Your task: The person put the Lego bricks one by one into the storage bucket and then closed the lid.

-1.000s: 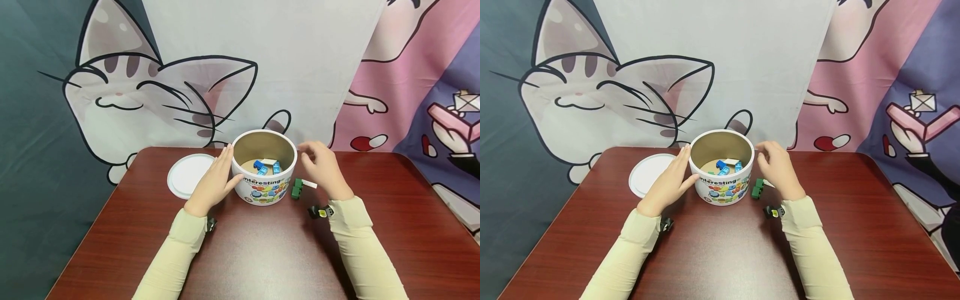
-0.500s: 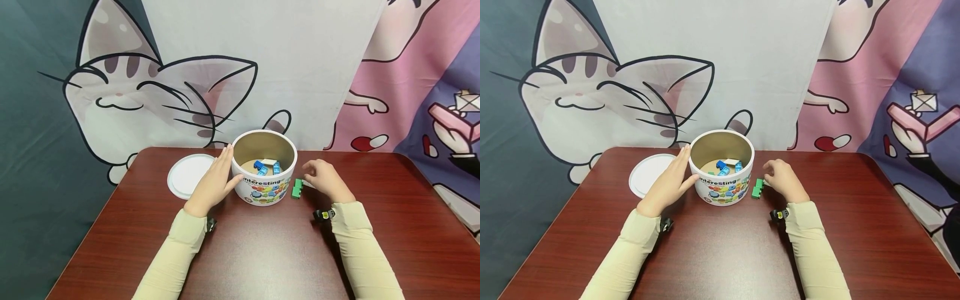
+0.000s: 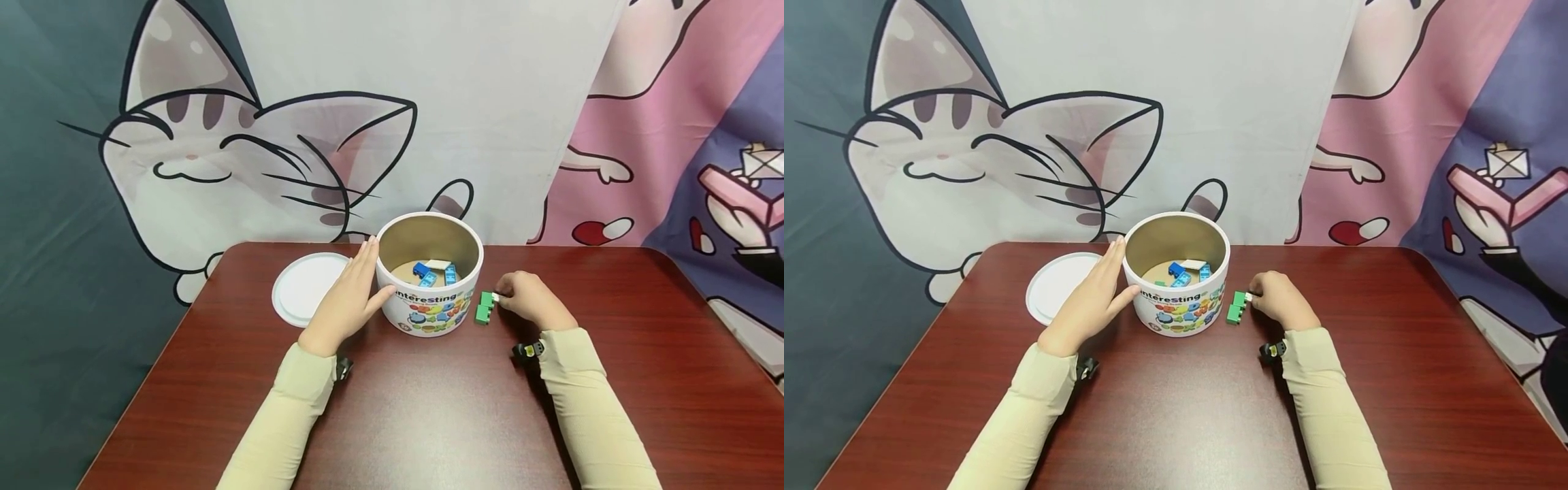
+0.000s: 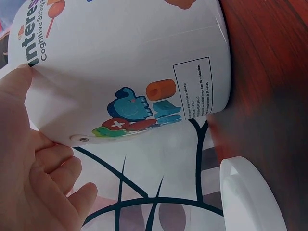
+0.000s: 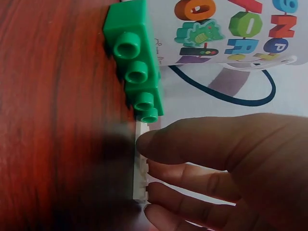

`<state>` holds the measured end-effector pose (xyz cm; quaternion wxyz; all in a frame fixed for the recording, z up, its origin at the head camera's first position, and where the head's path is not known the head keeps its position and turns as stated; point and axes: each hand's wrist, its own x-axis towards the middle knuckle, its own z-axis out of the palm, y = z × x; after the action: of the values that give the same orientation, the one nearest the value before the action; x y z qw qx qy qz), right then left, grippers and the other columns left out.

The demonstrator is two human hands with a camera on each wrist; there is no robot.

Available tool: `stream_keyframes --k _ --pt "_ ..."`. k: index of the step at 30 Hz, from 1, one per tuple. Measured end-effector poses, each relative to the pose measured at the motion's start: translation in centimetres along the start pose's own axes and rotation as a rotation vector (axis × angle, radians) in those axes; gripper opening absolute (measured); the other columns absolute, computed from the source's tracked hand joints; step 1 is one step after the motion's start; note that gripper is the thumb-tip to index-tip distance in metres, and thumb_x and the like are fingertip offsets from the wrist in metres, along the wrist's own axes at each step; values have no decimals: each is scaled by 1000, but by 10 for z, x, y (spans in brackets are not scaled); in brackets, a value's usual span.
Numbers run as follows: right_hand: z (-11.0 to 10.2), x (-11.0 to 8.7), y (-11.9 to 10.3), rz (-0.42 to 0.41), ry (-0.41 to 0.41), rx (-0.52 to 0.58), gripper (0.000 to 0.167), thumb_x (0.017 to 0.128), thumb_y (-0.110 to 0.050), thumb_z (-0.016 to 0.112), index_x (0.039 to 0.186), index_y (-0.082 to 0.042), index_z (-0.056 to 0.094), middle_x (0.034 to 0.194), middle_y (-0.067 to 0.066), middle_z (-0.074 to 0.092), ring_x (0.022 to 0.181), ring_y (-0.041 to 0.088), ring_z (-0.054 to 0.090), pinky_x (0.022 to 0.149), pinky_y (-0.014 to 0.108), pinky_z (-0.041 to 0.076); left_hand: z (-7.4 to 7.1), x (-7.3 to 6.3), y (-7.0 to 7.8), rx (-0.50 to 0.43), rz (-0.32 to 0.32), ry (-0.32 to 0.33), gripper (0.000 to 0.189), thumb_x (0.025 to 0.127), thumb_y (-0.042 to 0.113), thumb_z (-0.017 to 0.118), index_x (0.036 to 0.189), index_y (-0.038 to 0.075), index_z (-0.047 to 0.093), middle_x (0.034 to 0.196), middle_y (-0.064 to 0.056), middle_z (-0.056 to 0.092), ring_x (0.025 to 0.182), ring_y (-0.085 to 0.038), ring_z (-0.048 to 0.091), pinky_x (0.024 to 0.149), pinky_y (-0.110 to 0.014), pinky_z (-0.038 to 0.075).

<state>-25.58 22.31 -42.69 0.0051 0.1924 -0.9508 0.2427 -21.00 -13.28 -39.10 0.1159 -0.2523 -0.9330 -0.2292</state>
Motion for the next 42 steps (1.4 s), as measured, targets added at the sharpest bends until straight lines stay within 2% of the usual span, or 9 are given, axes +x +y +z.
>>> stream_keyframes --k 6,13,21,27,31,42 --pt "1 0 0 -10 16 -16 3 79 2 74 82 1 72 77 10 70 77 28 67 76 51 55 -1 0 0 -2 0 1 82 105 42 54 160 -3 13 167 -18 16 156 -25 10 125 -45 15" --pt "2 -1 0 -27 29 -20 6 77 4 69 78 -2 71 74 7 69 74 26 66 73 48 55 0 0 0 2 6 2 82 105 41 54 160 -3 14 166 -21 19 156 -27 11 124 -46 16" --pt "2 -2 1 -33 32 -20 7 76 5 67 79 0 71 75 9 69 74 27 66 72 48 55 1 0 -2 -4 -3 -5 83 104 43 54 161 -2 12 168 -17 15 156 -24 9 125 -45 15" --pt "-3 -3 -1 -21 55 -17 8 77 6 66 84 3 70 80 12 67 79 31 65 76 51 55 2 1 -2 2 -2 -4 83 105 44 53 161 -1 12 168 -15 13 156 -24 8 125 -44 15" --pt "-7 -5 -5 -14 81 -21 9 80 6 68 89 4 70 83 15 66 81 32 64 78 52 54 2 1 -2 -1 -7 -11 83 105 44 53 161 -1 12 168 -15 13 156 -23 8 125 -43 14" --pt "-19 -6 -24 -69 214 -24 13 83 5 67 95 6 69 87 18 63 81 32 60 74 48 52 1 2 -3 1 -8 -10 83 104 44 54 161 -2 13 168 -16 15 156 -24 10 124 -45 16"
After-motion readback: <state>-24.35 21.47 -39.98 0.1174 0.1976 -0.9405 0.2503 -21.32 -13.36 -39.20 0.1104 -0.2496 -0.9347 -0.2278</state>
